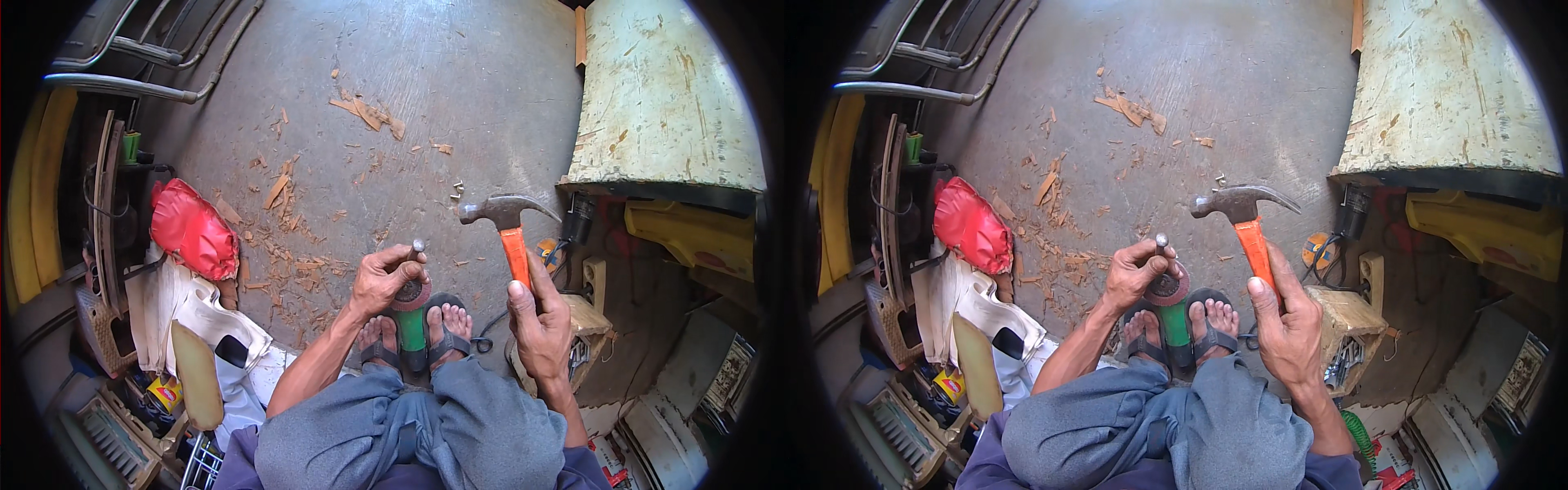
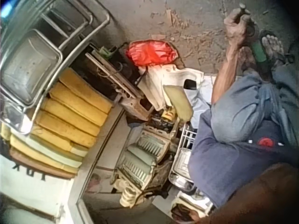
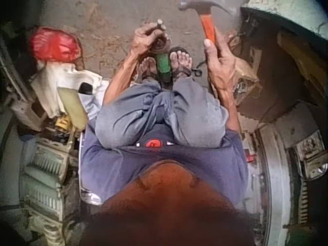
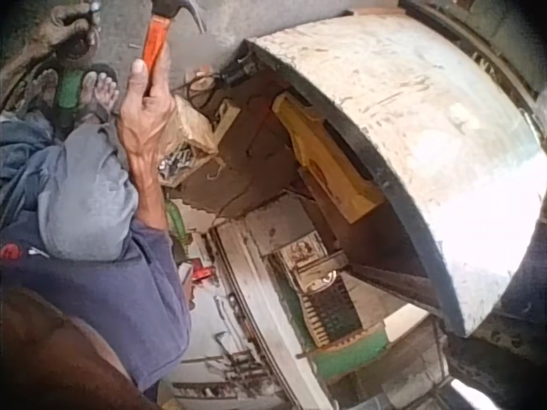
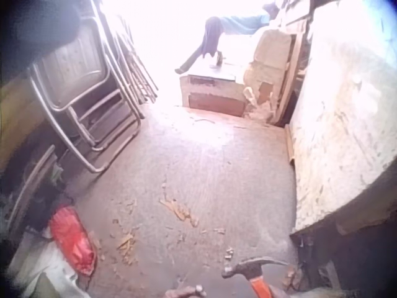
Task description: The person uses a hammer to strike a metal rod held against a grinding tool on the floor, then uses pliers to manipulate a small metal part.
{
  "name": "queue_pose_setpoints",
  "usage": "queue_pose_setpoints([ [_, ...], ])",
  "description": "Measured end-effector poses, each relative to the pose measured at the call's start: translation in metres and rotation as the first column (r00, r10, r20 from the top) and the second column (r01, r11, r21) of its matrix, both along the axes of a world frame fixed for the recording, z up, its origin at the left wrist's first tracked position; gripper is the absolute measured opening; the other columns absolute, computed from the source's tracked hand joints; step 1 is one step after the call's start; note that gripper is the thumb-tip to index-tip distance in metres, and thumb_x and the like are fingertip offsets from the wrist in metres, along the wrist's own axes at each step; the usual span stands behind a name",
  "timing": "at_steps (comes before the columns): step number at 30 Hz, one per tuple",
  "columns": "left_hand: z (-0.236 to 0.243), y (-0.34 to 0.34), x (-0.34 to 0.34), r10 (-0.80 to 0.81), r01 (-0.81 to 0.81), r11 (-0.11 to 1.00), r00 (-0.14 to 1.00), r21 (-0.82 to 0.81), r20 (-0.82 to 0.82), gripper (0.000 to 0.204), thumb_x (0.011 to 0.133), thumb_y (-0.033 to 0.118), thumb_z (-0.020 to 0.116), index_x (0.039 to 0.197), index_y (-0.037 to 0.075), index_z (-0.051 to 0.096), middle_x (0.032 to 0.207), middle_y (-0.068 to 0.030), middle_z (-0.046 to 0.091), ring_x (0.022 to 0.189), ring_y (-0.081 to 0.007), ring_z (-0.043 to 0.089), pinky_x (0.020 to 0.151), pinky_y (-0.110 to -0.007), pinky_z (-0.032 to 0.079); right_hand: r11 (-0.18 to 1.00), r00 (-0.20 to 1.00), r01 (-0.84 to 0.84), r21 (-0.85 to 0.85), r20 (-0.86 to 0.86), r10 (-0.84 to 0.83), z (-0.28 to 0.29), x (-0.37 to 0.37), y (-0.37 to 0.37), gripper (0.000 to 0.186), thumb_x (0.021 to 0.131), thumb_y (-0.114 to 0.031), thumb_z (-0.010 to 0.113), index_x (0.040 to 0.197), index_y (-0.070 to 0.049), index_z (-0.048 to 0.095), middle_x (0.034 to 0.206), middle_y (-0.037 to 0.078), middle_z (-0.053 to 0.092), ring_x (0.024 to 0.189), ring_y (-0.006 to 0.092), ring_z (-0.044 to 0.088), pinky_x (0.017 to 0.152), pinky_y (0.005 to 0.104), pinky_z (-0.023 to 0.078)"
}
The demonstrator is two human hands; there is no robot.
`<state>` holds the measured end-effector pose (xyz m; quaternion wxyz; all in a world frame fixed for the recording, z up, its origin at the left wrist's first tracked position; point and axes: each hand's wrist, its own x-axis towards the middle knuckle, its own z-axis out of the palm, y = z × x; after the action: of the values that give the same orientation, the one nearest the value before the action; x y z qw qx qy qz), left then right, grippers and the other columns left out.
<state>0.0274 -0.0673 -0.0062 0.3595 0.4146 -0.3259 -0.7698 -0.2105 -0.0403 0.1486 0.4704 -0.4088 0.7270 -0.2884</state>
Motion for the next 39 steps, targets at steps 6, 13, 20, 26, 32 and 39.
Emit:
queue_pose_setpoints([
  [6,0.004,0.001,0.001,-0.057,0.06,0.998,0.995,-0.03,0.085,0.022,0.097,0.016,0.072,0.11,-0.002,0.071,0.09,-0.0037,0.072,0.082,-0.0107,0.067,0.076,-0.026,0.055,0.997,0.996,-0.078,-0.024,-0.035,0.078,-0.002,0.0,0.0,0.051,0.103,-0.024,0.063,0.147,-0.001,0.052,0.093,0.005,0.064,0.074,0.0098,0.056,0.067,0.026,0.046],
  [13,0.006,0.006,-0.004,-0.043,0.052,0.997,0.986,-0.053,0.158,0.019,0.096,0.012,0.073,0.108,-0.002,0.072,0.086,-0.0018,0.069,0.075,-0.0083,0.064,0.067,-0.024,0.052,0.855,0.815,-0.5,-0.139,-0.409,0.41,-0.006,0.002,0.003,0.047,0.099,-0.014,0.066,0.144,-0.003,0.056,0.085,0.019,0.071,0.077,0.0194,0.073,0.063,0.0368,0.054],
  [20,0.004,0.007,-0.005,0.039,-0.029,0.996,0.991,-0.082,0.125,0.017,0.093,0.01,0.075,0.106,-0.001,0.073,0.082,-0.0005,0.068,0.073,-0.0069,0.062,0.065,-0.024,0.051,0.811,0.968,0.225,-0.54,0.218,-0.123,0.058,-0.026,-0.023,0.053,0.099,-0.013,0.062,0.149,-0.004,0.048,0.086,0.013,0.07,0.07,0.0209,0.065,0.064,0.0356,0.053],
  [26,-0.003,0.009,-0.002,0.0,0.039,0.984,0.975,-0.171,0.223,0.014,0.093,0.008,0.074,0.102,-0.002,0.073,0.081,0.0004,0.067,0.072,-0.0054,0.06,0.063,-0.023,0.049,0.811,0.828,-0.515,-0.277,-0.406,0.387,0.03,-0.023,-0.022,0.045,0.104,-0.013,0.053,0.147,-0.002,0.05,0.086,0.005,0.063,0.065,0.0145,0.057,0.06,0.031,0.052],
  [32,-0.005,0.011,0.001,0.009,-0.006,1.0,0.995,-0.029,0.103,0.016,0.095,0.011,0.074,0.103,-0.002,0.073,0.082,-0.0021,0.07,0.072,-0.0073,0.064,0.064,-0.024,0.052,0.656,0.97,0.241,-0.715,0.182,-0.158,0.035,-0.01,-0.028,0.048,0.111,-0.022,0.042,0.157,-0.011,0.033,0.072,-0.005,0.042,0.052,0.0044,0.035,0.046,0.022,0.032],
  [39,-0.012,-0.008,0.018,0.294,-0.292,0.955,0.953,-0.046,0.066,0.03,0.106,0.03,0.057,0.093,0.004,0.061,0.079,-0.0042,0.066,0.074,-0.0149,0.067,0.08,-0.036,0.057,0.993,0.99,-0.051,-0.102,-0.136,0.037,-0.023,-0.01,0.011,0.026,0.095,-0.017,0.071,0.115,-0.001,0.064,0.07,0.004,0.056,0.064,0.0094,0.049,0.059,0.0296,0.044],
])
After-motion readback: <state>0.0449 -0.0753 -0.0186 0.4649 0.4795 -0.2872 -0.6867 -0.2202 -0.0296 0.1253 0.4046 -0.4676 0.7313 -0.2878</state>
